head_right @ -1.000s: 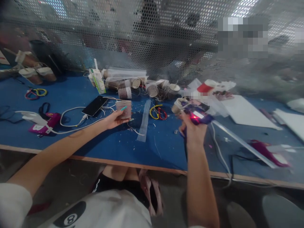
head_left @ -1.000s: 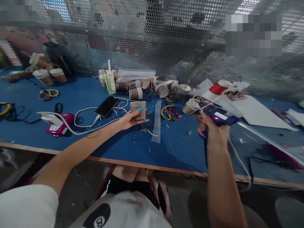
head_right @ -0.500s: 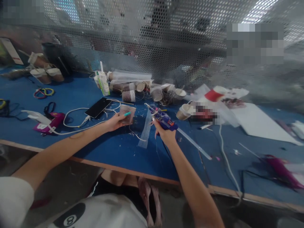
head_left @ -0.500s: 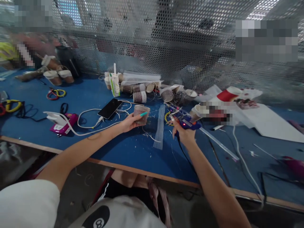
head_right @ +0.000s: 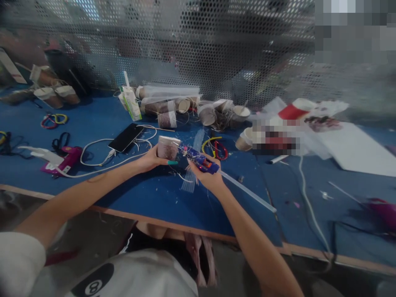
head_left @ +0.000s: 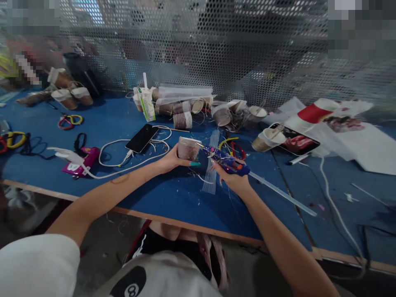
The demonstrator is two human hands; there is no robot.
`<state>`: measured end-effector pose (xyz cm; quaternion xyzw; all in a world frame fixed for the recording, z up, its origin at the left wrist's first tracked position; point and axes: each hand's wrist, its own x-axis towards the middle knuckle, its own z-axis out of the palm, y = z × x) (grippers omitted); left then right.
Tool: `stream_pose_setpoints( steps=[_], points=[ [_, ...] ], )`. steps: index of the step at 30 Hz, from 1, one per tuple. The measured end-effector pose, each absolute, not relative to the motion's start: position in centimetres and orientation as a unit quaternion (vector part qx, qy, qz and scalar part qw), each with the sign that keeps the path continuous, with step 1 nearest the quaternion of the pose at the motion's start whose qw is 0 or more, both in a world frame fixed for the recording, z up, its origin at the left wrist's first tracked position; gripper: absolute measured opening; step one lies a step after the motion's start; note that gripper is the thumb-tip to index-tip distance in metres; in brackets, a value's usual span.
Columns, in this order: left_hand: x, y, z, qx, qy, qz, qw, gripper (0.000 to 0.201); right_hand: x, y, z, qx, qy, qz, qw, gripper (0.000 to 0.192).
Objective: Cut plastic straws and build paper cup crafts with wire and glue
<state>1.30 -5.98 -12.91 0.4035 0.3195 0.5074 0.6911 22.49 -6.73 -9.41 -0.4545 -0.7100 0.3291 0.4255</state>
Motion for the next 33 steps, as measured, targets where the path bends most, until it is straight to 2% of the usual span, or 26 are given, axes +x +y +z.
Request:
stream_pose_setpoints(
  steps=[9,21,27,33],
  points=[
    [1.08,-5.80,-13.85,0.421,0.337,0.500,0.678,0.071,22.73,-6.22,-9.86,-0.424,-0.740,0.278,0.442,0.019],
    [1.03,-5.70,-13.78,0.416,0.335,0.502,0.681,0.071,22.88,-5.96,-10.29,-0.416,-0.732,0.303,0.446,0.027],
    [0.92,-5.78,-13.56,0.408,0.345,0.491,0.688,0.070,22.91,-6.11,-9.87,-0.409,-0.753,0.274,0.436,0.029],
    [1.23,-5.97,-12.89,0.386,0.353,0.496,0.693,0.071,23.03,-6.38,-9.46,-0.410,-0.778,0.276,0.388,0.025]
  ],
)
